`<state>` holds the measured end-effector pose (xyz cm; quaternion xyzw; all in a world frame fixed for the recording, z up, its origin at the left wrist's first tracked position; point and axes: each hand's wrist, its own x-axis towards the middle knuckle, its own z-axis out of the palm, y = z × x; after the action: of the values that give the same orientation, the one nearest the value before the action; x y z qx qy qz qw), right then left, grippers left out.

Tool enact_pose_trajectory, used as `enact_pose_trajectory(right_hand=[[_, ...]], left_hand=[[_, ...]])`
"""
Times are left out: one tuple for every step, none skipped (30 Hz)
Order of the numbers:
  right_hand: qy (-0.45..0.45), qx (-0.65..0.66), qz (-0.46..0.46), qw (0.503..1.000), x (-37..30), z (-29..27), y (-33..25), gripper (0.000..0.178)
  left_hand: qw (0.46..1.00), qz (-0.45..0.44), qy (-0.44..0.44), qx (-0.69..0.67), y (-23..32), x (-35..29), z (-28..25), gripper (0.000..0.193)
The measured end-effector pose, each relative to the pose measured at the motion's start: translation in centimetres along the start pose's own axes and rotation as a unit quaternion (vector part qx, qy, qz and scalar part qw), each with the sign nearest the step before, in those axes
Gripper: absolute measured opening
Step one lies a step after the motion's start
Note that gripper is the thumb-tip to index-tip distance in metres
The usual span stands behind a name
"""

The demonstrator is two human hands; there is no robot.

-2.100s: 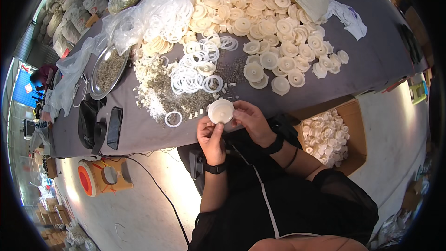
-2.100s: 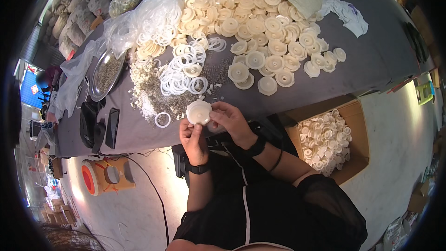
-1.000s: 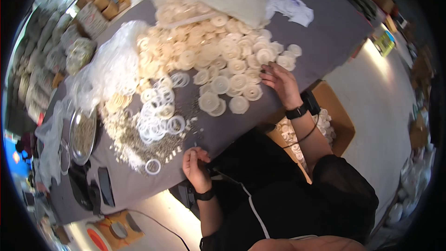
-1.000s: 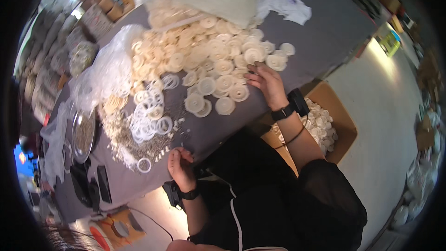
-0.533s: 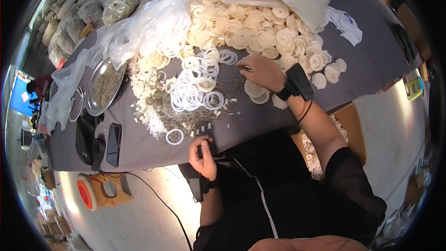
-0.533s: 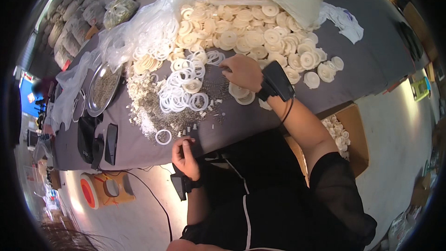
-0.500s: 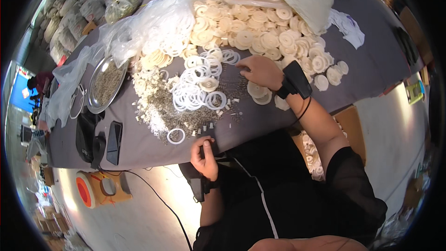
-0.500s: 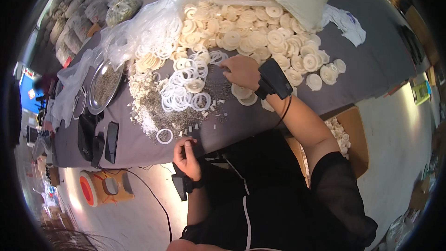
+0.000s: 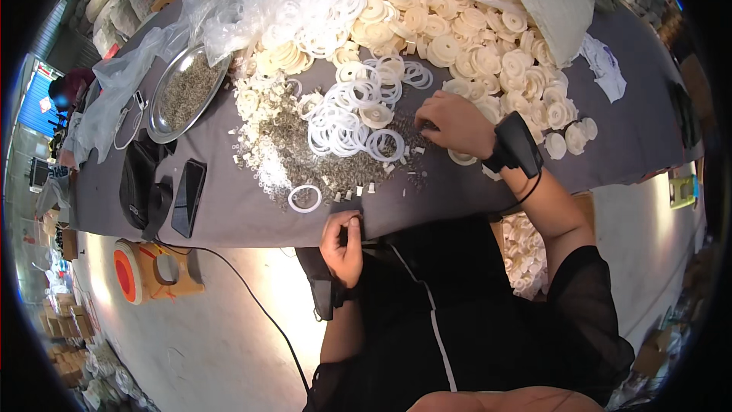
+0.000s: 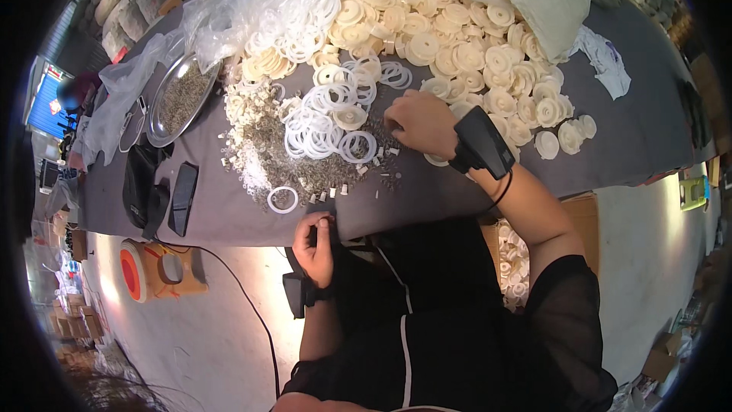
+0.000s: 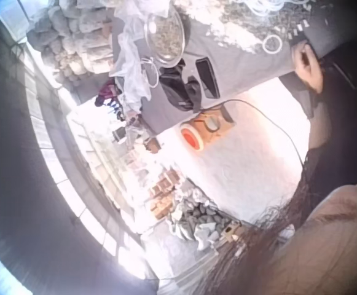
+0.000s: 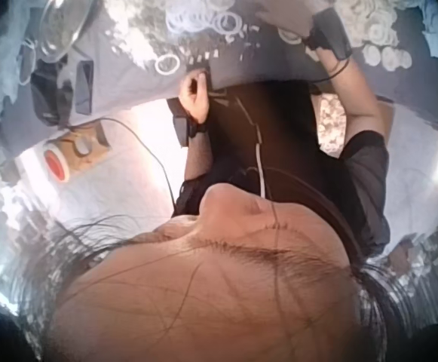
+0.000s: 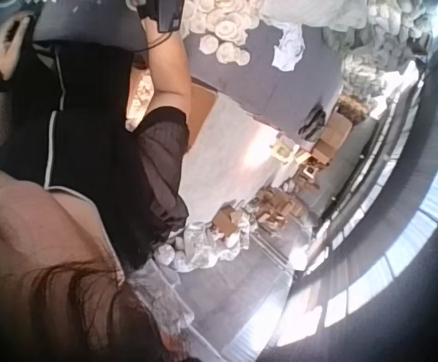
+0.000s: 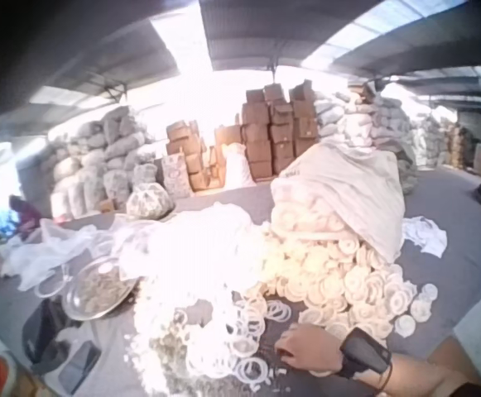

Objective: The person sorts and assembles white plastic ring components by hand at a workstation.

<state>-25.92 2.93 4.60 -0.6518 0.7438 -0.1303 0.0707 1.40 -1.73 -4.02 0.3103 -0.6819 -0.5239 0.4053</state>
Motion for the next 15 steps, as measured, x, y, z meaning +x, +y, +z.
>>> enact_pose_trajectory(right_hand=[[-0.003, 0.000, -0.001, 1.000, -0.3, 0.1, -0.5, 0.012], [0.010, 0.051, 0.014, 0.999, -0.5, 0.1, -1.2, 0.012], [0.023, 0.102, 0.028, 0.994, -0.5, 0.2, -1.7, 0.013], [0.022, 0.101, 0.028, 0.994, 0.0, 0.5, -1.9, 0.013], [0.072, 0.108, -0.004, 0.991, 0.7, 1.0, -2.0, 0.014], [0.124, 0.114, -0.033, 0.985, 1.3, 1.3, -2.1, 0.015], [0.125, 0.112, -0.030, 0.985, 1.9, 2.0, -2.1, 0.015], [0.135, 0.093, -0.029, 0.986, 2.7, 3.0, -2.0, 0.016], [0.147, 0.077, -0.030, 0.986, 3.3, 3.7, -1.7, 0.017], [0.150, 0.078, -0.031, 0.985, 3.6, 4.0, -1.4, 0.017], [0.136, 0.062, -0.036, 0.988, 4.1, 4.0, -1.3, 0.018], [0.121, 0.046, -0.041, 0.991, 4.3, 4.0, -1.3, 0.019], [0.123, 0.046, -0.041, 0.991, 4.2, 3.9, -1.3, 0.019], [0.125, 0.112, 0.009, 0.986, 3.8, 3.1, -2.0, 0.018], [0.125, 0.178, 0.060, 0.974, 3.5, 2.7, -2.4, 0.018]], left_hand=[[1.000, -0.008, 0.006, -0.010, -0.1, 0.0, 0.1, 0.007], [1.000, -0.016, 0.010, -0.022, -0.1, 0.0, 0.2, 0.007], [1.000, -0.017, 0.011, -0.022, -0.3, 0.1, 0.2, 0.007], [1.000, -0.015, 0.003, -0.011, -0.5, 0.1, 0.2, 0.007], [1.000, -0.013, -0.005, 0.000, -0.6, 0.0, 0.2, 0.007], [1.000, -0.013, -0.007, -0.001, -0.5, 0.1, 0.3, 0.007], [1.000, -0.009, -0.001, -0.008, -0.4, 0.1, 0.4, 0.007], [1.000, -0.005, 0.004, -0.016, -0.4, 0.2, 0.5, 0.007], [1.000, -0.002, 0.003, -0.013, -0.1, 0.1, 0.4, 0.007], [1.000, 0.015, -0.002, 0.005, 0.3, 0.1, 0.3, 0.007], [0.999, 0.031, -0.006, 0.021, 0.4, 0.1, 0.2, 0.006], [0.999, 0.033, -0.006, 0.021, 0.4, 0.1, 0.0, 0.006], [0.999, 0.030, -0.017, 0.026, 0.3, 0.2, -0.3, 0.007], [0.999, 0.024, -0.023, 0.031, 0.3, 0.0, -0.4, 0.007], [0.999, 0.023, -0.019, 0.031, 0.3, -0.1, -0.4, 0.007]])
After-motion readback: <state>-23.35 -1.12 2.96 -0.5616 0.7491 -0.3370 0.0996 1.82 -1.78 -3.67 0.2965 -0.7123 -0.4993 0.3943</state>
